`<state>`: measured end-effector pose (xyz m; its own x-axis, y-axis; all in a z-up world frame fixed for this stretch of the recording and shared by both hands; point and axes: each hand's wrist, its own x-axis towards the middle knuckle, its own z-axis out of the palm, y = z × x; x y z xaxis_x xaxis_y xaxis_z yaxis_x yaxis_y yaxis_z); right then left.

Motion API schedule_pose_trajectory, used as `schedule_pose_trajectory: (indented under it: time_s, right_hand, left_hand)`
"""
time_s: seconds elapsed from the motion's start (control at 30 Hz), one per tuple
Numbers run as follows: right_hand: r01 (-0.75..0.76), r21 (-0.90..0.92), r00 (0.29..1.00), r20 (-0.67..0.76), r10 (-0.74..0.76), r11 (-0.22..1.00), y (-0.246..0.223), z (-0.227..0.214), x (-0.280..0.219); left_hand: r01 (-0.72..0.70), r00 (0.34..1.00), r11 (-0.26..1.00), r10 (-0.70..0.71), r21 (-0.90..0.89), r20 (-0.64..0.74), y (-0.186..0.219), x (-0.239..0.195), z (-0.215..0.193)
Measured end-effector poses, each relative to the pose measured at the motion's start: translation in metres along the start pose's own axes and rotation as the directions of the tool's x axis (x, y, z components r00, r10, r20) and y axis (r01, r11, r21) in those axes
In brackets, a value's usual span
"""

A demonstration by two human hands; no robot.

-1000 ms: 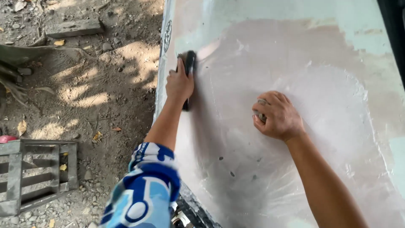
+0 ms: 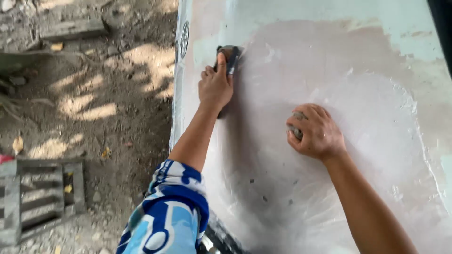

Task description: The person sands a car hood using a sanding block and a cloth. They repeatedly rub the surface, occasionally dipping the cloth into a bucket of water to wipe the area clean.

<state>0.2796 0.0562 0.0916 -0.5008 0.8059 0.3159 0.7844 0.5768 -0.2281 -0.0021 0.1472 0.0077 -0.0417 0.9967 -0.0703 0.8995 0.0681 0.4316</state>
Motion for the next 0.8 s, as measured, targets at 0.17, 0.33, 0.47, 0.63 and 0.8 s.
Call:
schedule_pose_trajectory:
  time_s: [0.17,0.33,0.47,0.63,0.8]
  right_hand:
    - [-0.017,-0.030,1.000,0.025,0.018,0.999,-0.002,0.000,-0.002]
    - [-0.006,-0.029,1.000,-0.029,0.005,1.000,0.002,0.000,0.000]
    - [-0.001,0.013,1.000,-0.031,0.002,1.000,0.004,0.003,-0.001]
    - [0.037,-0.039,0.997,-0.066,-0.040,0.999,0.003,0.002,-0.002]
    - [-0.015,-0.022,0.999,-0.033,0.014,1.000,0.005,0.004,-0.003]
  left_hand:
    - [-0.350,0.925,0.929,0.322,0.124,0.199,0.020,-0.171,0.006]
    - [-0.171,0.915,0.980,0.119,0.103,0.386,0.017,-0.094,-0.023]
    - [0.079,0.993,0.997,-0.078,-0.002,0.087,0.032,-0.006,-0.028]
    - [-0.234,0.970,0.956,0.215,0.178,0.115,0.039,-0.128,-0.002]
    - [-0.332,0.928,0.930,0.293,0.155,0.232,0.017,-0.079,0.001]
